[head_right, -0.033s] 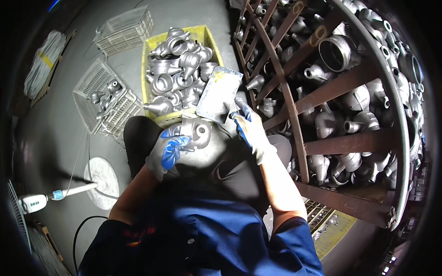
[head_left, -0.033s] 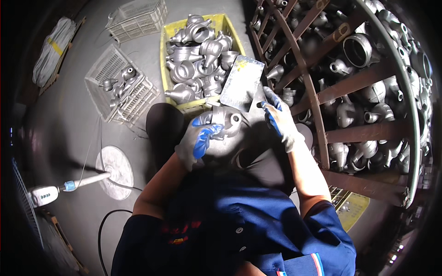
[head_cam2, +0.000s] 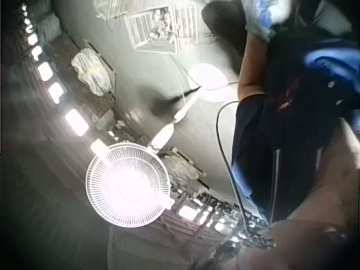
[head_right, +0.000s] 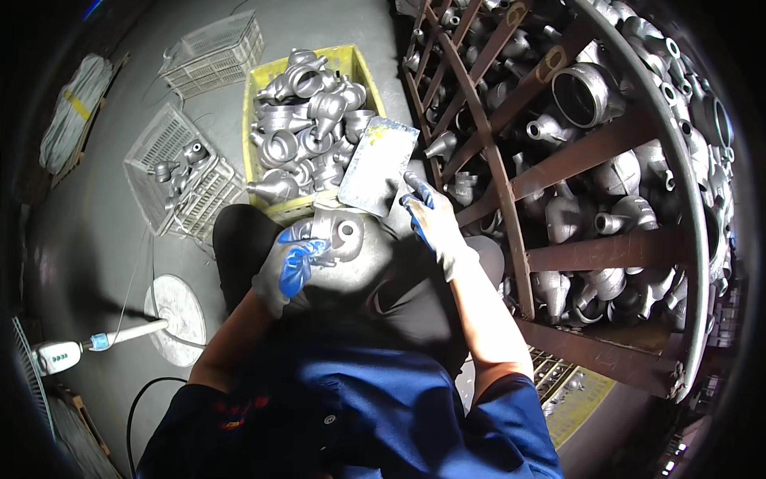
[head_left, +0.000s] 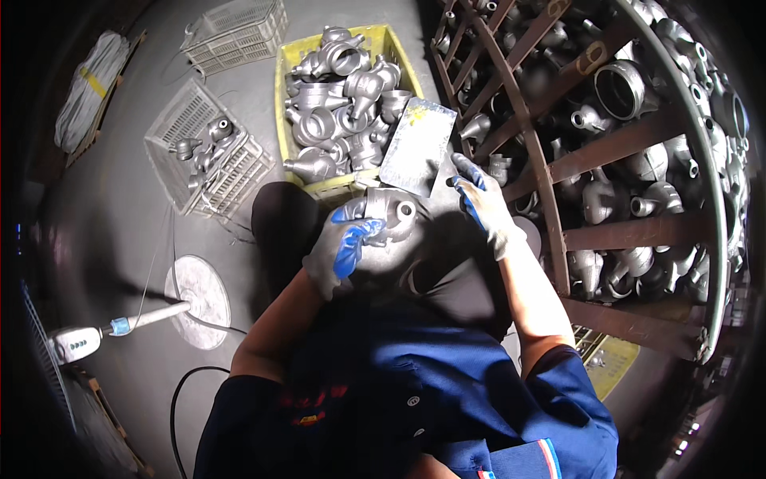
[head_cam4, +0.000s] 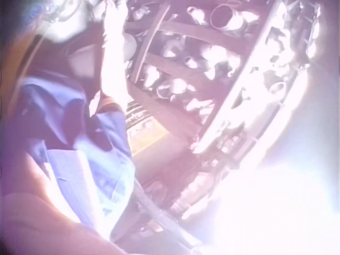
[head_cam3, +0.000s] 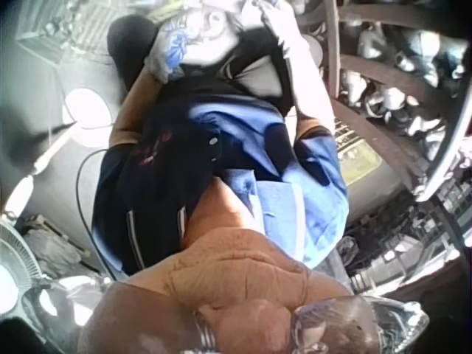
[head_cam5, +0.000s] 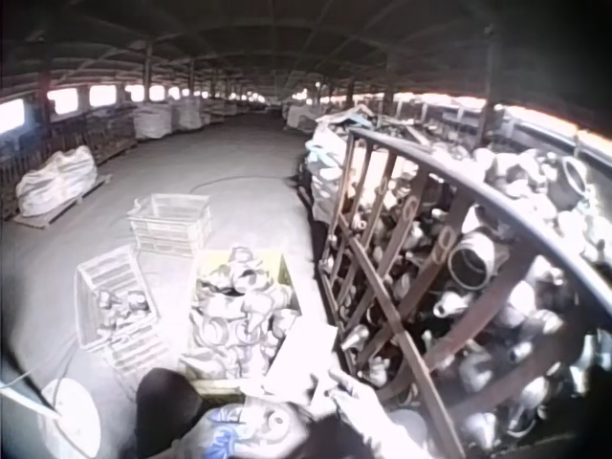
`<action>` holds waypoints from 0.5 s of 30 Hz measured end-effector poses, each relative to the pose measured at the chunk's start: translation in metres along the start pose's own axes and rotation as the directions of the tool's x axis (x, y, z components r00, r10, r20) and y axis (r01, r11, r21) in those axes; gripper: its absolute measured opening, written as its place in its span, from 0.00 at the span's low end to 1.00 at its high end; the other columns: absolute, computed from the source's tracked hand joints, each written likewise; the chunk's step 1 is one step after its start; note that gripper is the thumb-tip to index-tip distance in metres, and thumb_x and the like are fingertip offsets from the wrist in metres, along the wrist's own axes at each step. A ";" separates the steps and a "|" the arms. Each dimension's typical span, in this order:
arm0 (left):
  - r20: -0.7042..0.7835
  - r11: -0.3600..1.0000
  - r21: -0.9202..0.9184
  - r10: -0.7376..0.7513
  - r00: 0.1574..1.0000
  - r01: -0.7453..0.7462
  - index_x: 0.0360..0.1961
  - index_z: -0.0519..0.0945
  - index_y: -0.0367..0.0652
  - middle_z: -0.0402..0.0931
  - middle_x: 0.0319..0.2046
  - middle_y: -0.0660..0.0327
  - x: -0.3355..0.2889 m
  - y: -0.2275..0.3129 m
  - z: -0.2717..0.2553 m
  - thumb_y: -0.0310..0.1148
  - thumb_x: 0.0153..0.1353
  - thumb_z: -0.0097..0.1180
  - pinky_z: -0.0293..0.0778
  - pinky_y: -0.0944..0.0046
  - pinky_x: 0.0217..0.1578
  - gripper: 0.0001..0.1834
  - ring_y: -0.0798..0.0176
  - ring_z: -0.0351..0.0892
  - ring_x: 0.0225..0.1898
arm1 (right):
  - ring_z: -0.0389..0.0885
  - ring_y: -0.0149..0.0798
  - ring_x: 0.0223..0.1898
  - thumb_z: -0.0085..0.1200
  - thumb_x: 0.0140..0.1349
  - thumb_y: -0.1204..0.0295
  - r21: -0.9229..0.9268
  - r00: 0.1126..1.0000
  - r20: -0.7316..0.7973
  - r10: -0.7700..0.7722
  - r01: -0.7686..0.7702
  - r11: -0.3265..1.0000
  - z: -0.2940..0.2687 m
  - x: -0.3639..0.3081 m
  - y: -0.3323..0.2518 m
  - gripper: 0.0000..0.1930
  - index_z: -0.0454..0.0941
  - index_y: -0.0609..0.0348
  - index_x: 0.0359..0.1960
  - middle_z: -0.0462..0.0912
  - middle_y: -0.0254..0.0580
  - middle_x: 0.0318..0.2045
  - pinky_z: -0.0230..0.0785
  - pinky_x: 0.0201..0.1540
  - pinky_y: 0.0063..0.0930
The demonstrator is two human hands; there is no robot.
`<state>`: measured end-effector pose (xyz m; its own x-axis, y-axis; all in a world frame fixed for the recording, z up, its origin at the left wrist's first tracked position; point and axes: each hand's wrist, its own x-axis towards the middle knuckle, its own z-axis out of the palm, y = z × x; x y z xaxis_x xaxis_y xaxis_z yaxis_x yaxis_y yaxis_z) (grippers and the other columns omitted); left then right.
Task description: The person is cleaning and deburring metal pipe fittings using a manual scraper tool.
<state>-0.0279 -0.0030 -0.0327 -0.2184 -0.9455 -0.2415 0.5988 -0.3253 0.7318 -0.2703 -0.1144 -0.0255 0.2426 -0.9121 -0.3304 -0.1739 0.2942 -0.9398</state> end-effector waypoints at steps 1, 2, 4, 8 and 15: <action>-0.061 1.000 -0.008 -0.029 0.998 0.028 0.49 0.72 0.35 0.76 0.41 0.56 0.004 -0.004 0.001 0.24 0.57 0.49 0.76 0.59 0.42 0.17 0.61 0.78 0.41 | 0.60 0.18 0.15 0.51 0.59 0.71 -0.073 0.994 -0.041 -0.104 0.101 0.992 -0.008 0.021 0.022 0.22 0.70 0.57 0.57 0.68 0.24 0.17 0.54 0.17 0.16; -0.058 0.999 -0.010 -0.035 0.998 0.034 0.49 0.72 0.35 0.76 0.41 0.56 0.006 -0.007 -0.003 0.24 0.57 0.49 0.76 0.59 0.42 0.17 0.61 0.78 0.41 | 0.62 0.18 0.16 0.51 0.59 0.71 -0.148 0.976 -0.063 -0.207 0.196 0.969 -0.012 0.040 0.035 0.20 0.72 0.57 0.54 0.70 0.26 0.18 0.56 0.18 0.16; -0.061 0.998 -0.001 -0.066 0.996 0.066 0.48 0.73 0.35 0.76 0.40 0.56 0.010 -0.012 -0.010 0.25 0.57 0.48 0.76 0.60 0.41 0.16 0.61 0.78 0.40 | 0.68 0.23 0.18 0.51 0.59 0.69 -0.281 0.978 -0.100 -0.185 0.150 0.948 -0.014 0.063 0.030 0.19 0.74 0.53 0.53 0.74 0.31 0.20 0.61 0.21 0.20; -0.013 0.998 -0.051 -0.048 0.999 0.048 0.47 0.74 0.35 0.77 0.39 0.56 0.018 -0.017 -0.013 0.25 0.56 0.49 0.76 0.62 0.41 0.16 0.62 0.79 0.40 | 0.81 0.44 0.32 0.48 0.58 0.65 -0.671 0.955 -0.155 -0.253 0.086 0.736 -0.013 0.097 0.016 0.16 0.78 0.42 0.48 0.81 0.48 0.30 0.71 0.36 0.35; -0.080 0.992 -0.085 -0.096 0.992 0.089 0.49 0.73 0.36 0.78 0.39 0.58 0.028 -0.019 -0.018 0.23 0.55 0.50 0.73 0.68 0.40 0.18 0.67 0.78 0.40 | 0.78 0.51 0.43 0.48 0.57 0.64 -0.821 0.978 -0.173 -0.117 -0.078 0.566 -0.011 0.125 -0.005 0.16 0.78 0.36 0.47 0.80 0.48 0.41 0.70 0.47 0.40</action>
<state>-0.0315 -0.0237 -0.0646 -0.2124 -0.9083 -0.3605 0.6401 -0.4080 0.6510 -0.2497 -0.2325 -0.0615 0.0923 -0.9758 -0.1984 -0.9008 0.0031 -0.4343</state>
